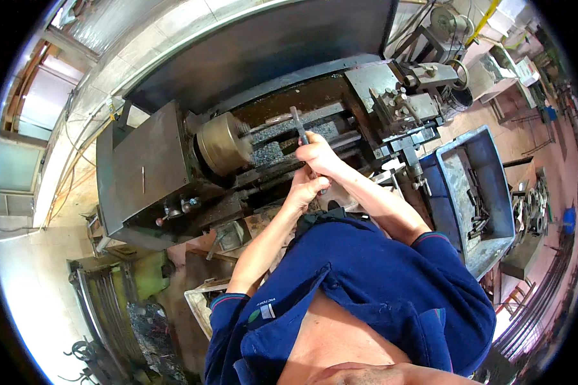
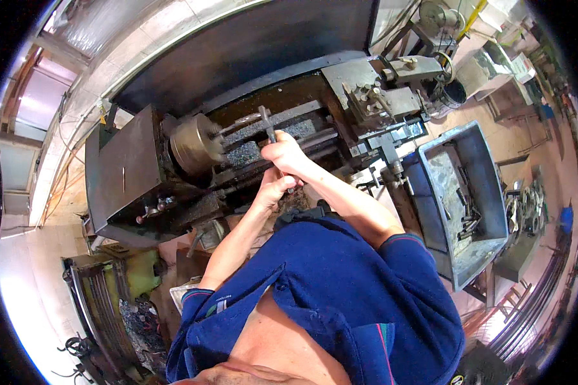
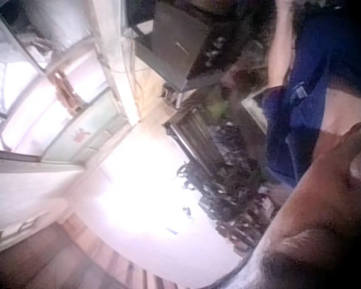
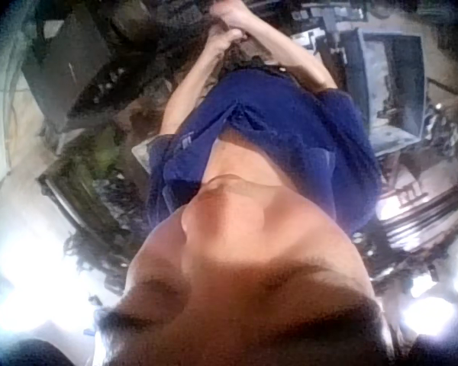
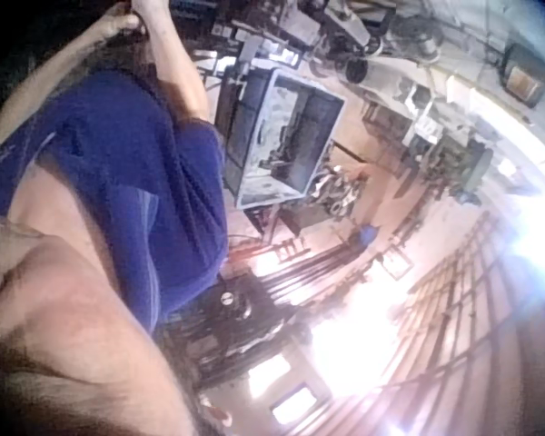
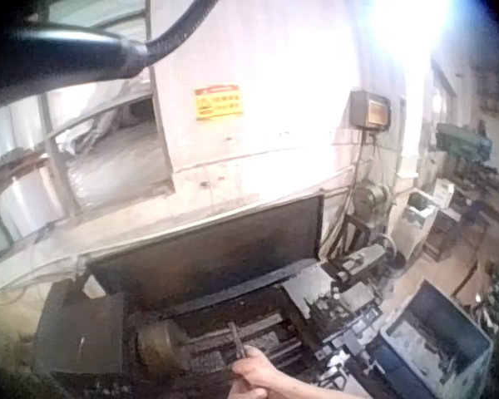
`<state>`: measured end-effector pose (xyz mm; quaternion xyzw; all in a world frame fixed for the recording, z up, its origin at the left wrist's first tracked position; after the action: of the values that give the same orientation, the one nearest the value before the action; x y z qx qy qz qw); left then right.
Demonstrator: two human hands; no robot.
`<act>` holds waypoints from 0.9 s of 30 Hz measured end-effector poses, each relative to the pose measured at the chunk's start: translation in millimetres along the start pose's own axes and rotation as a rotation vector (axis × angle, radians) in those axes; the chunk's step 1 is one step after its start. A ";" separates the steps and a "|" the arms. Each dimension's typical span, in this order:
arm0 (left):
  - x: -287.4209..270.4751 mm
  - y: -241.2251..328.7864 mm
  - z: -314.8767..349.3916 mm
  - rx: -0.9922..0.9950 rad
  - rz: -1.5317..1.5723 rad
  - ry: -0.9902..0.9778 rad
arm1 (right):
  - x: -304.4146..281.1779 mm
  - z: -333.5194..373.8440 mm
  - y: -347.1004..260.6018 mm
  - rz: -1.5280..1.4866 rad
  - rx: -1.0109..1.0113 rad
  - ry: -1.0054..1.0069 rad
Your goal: The person repeatedly picks up small metal rods from a bin, places them into a rotating grinding machine, and then removes the processed rods to place them into a collection bin. The task involves a repetitive cycle of loading, grinding, and unloading metal parts.
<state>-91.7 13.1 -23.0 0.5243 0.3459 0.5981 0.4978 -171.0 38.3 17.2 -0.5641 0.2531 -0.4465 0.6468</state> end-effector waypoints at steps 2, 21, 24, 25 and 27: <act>-3.4 -1.7 -0.1 0.020 0.013 0.043 | -3.9 -0.8 -1.5 0.065 0.003 0.060; -11.7 5.2 6.2 0.050 0.035 0.095 | 20.2 -1.5 -4.7 0.030 0.042 -0.089; -2.2 0.5 -1.6 0.030 0.026 0.046 | 6.3 2.3 -6.3 -0.078 -0.031 -0.027; -3.3 0.6 -1.1 0.054 0.040 0.052 | 4.1 3.0 -7.9 -0.034 -0.027 -0.027; -5.2 2.2 -0.1 0.100 0.054 0.058 | 6.6 -2.8 -6.8 0.123 -0.079 0.011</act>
<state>-92.6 7.5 -22.5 0.5399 0.3752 0.6083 0.4445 -172.2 31.4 24.2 -0.5703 0.3084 -0.3989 0.6485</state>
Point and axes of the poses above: each hand's wrist, its own z-axis away from the middle knuckle, its own x-axis out of the palm, y = z × x, the point moved 8 cm from there along -z, towards the middle knuckle, and after that the axes turned 6 degrees about -z, right-handed, at the moved point
